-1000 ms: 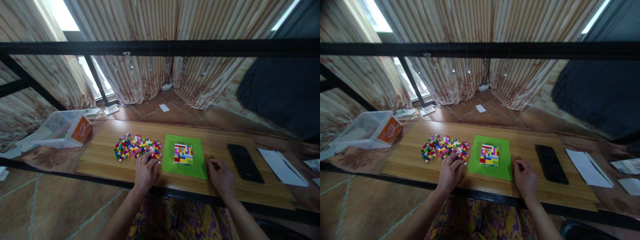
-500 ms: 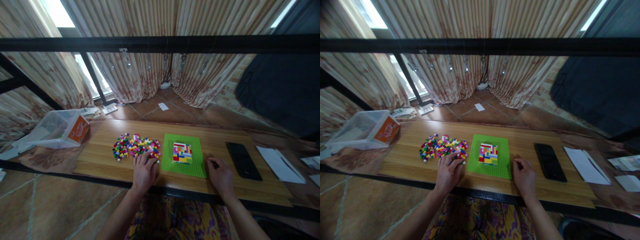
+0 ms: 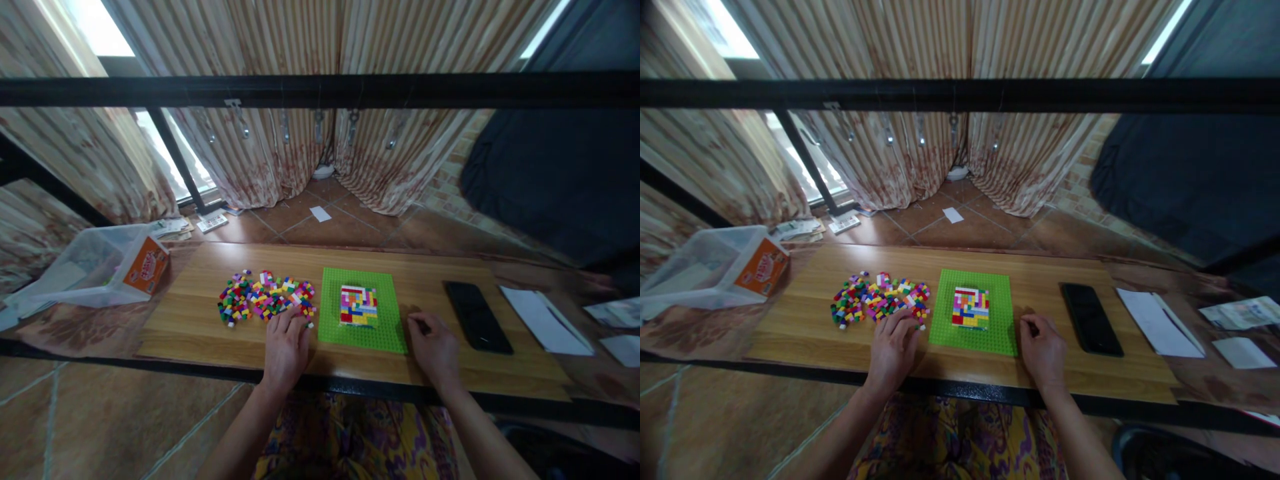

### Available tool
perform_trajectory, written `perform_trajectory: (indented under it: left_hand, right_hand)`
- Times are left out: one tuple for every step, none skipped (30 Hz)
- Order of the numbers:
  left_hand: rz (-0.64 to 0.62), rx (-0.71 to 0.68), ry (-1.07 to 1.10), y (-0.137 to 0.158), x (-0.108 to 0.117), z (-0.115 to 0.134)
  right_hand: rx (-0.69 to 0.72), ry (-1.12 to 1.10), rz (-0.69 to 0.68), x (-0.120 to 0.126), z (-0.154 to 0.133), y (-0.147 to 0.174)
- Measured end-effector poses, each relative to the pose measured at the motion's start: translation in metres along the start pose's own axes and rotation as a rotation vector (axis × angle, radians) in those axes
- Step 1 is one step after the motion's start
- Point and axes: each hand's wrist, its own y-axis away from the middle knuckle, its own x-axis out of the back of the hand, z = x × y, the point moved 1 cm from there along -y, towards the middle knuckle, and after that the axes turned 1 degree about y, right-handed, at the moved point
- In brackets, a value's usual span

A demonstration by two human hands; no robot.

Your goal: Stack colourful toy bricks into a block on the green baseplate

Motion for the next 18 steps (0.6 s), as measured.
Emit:
perform_trajectory:
  left_hand:
    - [-0.012,0.011,0.039,-0.002,0.000,0.002]
    - [-0.030,0.028,0.079,-0.004,0.000,0.004]
    - [-0.052,0.052,0.119,-0.006,-0.001,0.007]
    - [-0.073,0.076,0.156,-0.009,-0.001,0.010]
    - [-0.090,0.093,0.191,-0.013,-0.003,0.014]
    - [-0.102,0.102,0.224,-0.016,-0.004,0.019]
    - [-0.105,0.102,0.252,-0.020,-0.006,0.025]
    - [-0.109,0.091,0.273,-0.024,-0.008,0.031]
    - [-0.111,0.074,0.286,-0.028,-0.011,0.037]
    - [-0.112,0.053,0.293,-0.032,-0.013,0.044]
    - [-0.116,0.030,0.297,-0.036,-0.017,0.050]
    - [-0.119,0.008,0.300,-0.040,-0.020,0.055]
    - [-0.124,-0.011,0.300,-0.044,-0.024,0.060]
    - [-0.130,-0.026,0.297,-0.047,-0.029,0.064]
    - [-0.137,-0.037,0.288,-0.050,-0.033,0.068]
    - [-0.144,-0.045,0.278,-0.053,-0.038,0.071]
    - [-0.149,-0.051,0.266,-0.055,-0.042,0.073]
    - [-0.150,-0.051,0.255,-0.056,-0.047,0.074]
  right_hand:
    - [0.002,0.000,0.004,0.000,0.000,0.000]
    - [0.003,-0.001,0.011,-0.001,0.000,0.000]
    - [0.006,-0.004,0.016,-0.001,0.000,0.000]
    - [0.010,-0.010,0.021,-0.001,0.000,-0.001]
    - [0.013,-0.016,0.026,-0.001,0.000,-0.001]
    - [0.015,-0.022,0.031,-0.002,-0.001,-0.001]
    - [0.016,-0.026,0.034,-0.002,-0.001,-0.001]
    - [0.016,-0.029,0.037,-0.002,-0.001,-0.001]
    - [0.015,-0.030,0.038,-0.002,-0.001,-0.001]
    - [0.012,-0.029,0.038,-0.002,-0.002,-0.001]
    - [0.008,-0.028,0.037,-0.002,-0.002,-0.001]
    - [0.004,-0.027,0.037,-0.002,-0.002,-0.001]
    - [-0.002,-0.026,0.038,-0.002,-0.003,-0.001]
    - [-0.006,-0.027,0.038,-0.002,-0.003,-0.001]
    - [-0.008,-0.028,0.037,-0.002,-0.003,-0.001]
    - [-0.009,-0.031,0.037,-0.002,-0.003,-0.001]
    - [-0.010,-0.035,0.037,-0.002,-0.003,-0.001]
    - [-0.011,-0.038,0.036,-0.002,-0.003,-0.001]
